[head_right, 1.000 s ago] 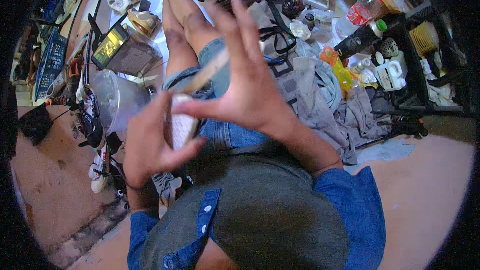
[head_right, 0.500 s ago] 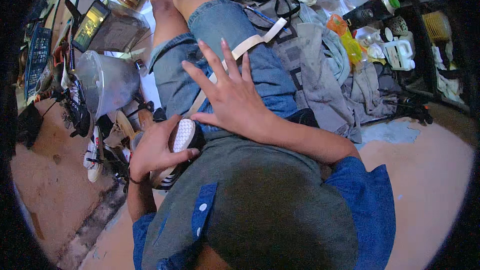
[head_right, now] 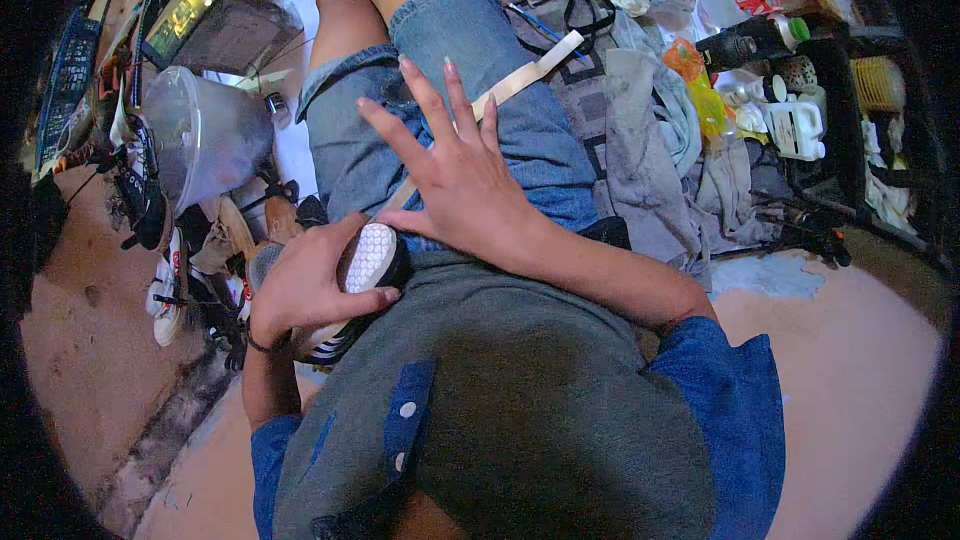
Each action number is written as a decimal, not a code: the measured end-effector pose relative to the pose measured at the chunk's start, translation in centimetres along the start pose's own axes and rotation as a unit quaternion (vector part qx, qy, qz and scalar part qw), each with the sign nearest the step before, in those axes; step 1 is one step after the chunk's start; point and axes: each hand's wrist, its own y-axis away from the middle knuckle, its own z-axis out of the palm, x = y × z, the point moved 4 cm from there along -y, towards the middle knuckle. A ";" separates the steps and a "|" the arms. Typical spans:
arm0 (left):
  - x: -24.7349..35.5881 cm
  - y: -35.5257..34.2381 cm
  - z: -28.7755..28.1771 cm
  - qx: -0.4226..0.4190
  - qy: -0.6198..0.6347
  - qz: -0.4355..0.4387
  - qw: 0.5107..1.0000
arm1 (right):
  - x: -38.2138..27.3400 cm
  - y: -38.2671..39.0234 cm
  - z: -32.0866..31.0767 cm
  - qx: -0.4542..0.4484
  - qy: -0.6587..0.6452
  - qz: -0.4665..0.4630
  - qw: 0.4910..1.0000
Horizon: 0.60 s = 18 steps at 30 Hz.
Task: Applying an adhesive protective strip to the sole of a sneaker using a popsicle stick for application.
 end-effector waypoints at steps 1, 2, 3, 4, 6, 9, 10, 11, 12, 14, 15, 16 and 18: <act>0.0 0.0 0.0 0.000 0.001 0.000 1.000 | 0.1 0.0 0.1 0.000 0.013 0.006 1.000; 0.0 -0.1 0.0 -0.003 0.005 0.001 1.000 | 0.1 0.0 0.1 0.000 0.027 0.012 1.000; 0.0 -0.1 0.1 -0.007 0.008 0.003 1.000 | 0.2 -0.1 0.2 0.000 0.027 0.013 1.000; -0.1 -0.1 0.1 -0.007 0.009 0.004 1.000 | 0.2 -0.1 0.3 0.004 0.031 0.011 0.999; -0.2 -0.1 0.2 -0.008 0.001 0.009 1.000 | 0.2 -0.1 0.3 0.009 0.034 0.010 0.999; -0.2 -0.1 0.3 -0.015 -0.008 0.000 1.000 | 0.2 0.0 0.4 0.000 0.040 0.014 0.999; -0.1 -0.1 0.3 -0.015 -0.009 0.001 1.000 | 0.3 0.0 0.5 0.003 0.042 0.013 0.999; 0.0 -0.1 0.2 -0.010 -0.007 0.002 1.000 | 0.3 0.1 0.5 0.006 0.045 0.013 0.999; 0.1 -0.1 0.2 -0.006 -0.004 0.003 1.000 | 0.3 0.1 0.4 0.006 0.045 0.013 0.999; 0.1 -0.1 0.3 -0.005 -0.005 0.005 1.000 | 0.4 0.0 0.5 -0.005 0.046 0.018 0.999; 0.1 -0.1 0.2 -0.003 -0.006 0.006 1.000 | 0.3 0.0 0.5 -0.004 0.045 0.018 0.999; 0.1 -0.1 0.3 -0.003 -0.007 0.005 1.000 | 0.3 -0.1 0.4 -0.006 0.048 0.018 0.999; 0.1 -0.1 0.4 -0.011 -0.010 0.001 1.000 | 0.4 -0.2 0.4 -0.007 0.052 0.019 0.998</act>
